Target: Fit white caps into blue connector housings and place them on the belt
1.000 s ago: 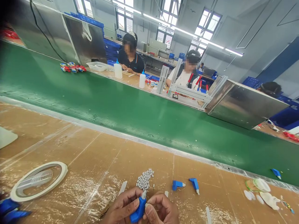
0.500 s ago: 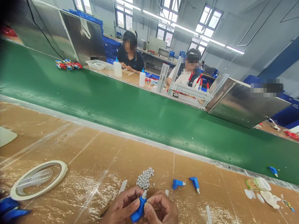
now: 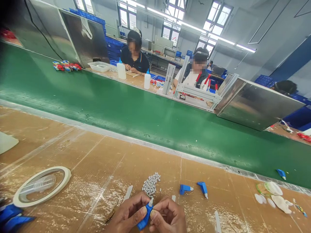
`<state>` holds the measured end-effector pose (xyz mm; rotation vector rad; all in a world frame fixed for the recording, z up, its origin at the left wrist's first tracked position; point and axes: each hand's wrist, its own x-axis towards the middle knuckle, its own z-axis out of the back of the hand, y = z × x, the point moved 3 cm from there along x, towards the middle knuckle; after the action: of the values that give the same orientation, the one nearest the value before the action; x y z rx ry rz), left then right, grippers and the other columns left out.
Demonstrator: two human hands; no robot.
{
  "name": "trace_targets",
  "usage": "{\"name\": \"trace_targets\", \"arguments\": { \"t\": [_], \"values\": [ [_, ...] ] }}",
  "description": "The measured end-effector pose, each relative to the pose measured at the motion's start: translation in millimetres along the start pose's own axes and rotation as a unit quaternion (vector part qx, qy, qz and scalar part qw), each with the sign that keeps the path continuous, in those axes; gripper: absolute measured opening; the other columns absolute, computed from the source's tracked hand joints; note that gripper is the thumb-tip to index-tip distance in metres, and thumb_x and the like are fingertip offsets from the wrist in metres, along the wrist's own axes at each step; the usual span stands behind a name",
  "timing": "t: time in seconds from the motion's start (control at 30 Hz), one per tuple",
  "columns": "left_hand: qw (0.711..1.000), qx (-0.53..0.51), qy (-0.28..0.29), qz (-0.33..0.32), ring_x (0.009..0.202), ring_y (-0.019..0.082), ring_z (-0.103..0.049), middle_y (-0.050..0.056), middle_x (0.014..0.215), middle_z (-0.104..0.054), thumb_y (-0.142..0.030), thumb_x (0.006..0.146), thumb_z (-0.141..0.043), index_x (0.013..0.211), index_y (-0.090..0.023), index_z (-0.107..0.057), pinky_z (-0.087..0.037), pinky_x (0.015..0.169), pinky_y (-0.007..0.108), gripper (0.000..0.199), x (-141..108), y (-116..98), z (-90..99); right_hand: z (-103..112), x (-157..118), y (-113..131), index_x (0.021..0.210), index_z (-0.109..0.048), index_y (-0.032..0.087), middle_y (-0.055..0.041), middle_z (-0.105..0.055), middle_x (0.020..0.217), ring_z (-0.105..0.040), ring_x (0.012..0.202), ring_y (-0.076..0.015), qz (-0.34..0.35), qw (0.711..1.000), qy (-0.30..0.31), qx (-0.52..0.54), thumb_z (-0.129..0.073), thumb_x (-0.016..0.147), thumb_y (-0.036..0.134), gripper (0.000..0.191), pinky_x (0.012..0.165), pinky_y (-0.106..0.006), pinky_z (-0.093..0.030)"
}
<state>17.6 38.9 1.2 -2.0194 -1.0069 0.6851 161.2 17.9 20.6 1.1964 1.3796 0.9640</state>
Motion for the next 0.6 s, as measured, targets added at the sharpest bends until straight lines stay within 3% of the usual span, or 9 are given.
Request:
{"name": "trace_targets", "arguments": {
  "t": [0.2,0.4,0.6],
  "values": [
    [0.999,-0.043,0.017,0.003,0.050,0.011,-0.052,0.002,0.065,-0.062,-0.061,0.077,-0.070,0.083,-0.016,-0.062,-0.044,0.051,0.024,0.046,1.6,8.2,-1.1,2.6,9.4,-13.4,0.070,-0.066,0.015,0.0040,-0.066,0.046,-0.055,0.033,-0.0047,-0.103,0.985,0.060,0.127,-0.096,0.054,0.043,0.044,0.034,-0.010,-0.043],
    [0.999,0.018,0.022,-0.026,0.060,0.014,-0.053,0.006,0.070,-0.064,-0.063,0.080,-0.065,0.084,-0.016,-0.062,-0.040,0.056,0.025,0.047,-3.4,-1.1,-1.9,-0.9,6.5,-14.7,0.069,-0.063,0.015,0.0058,-0.064,0.042,-0.049,0.028,-0.0005,-0.136,0.976,0.073,0.153,-0.097,0.055,0.039,0.044,0.031,-0.005,-0.037],
    [0.999,0.006,0.005,-0.039,0.060,0.013,-0.051,0.006,0.070,-0.065,-0.061,0.080,-0.067,0.082,-0.016,-0.060,-0.036,0.056,0.025,0.046,-7.5,-9.8,-7.5,6.3,7.0,-37.3,0.073,-0.060,0.017,0.0071,-0.063,0.044,-0.050,0.028,-0.0021,-0.125,0.969,0.089,0.191,-0.096,0.058,0.038,0.044,0.028,-0.006,-0.035]
  ]
}}
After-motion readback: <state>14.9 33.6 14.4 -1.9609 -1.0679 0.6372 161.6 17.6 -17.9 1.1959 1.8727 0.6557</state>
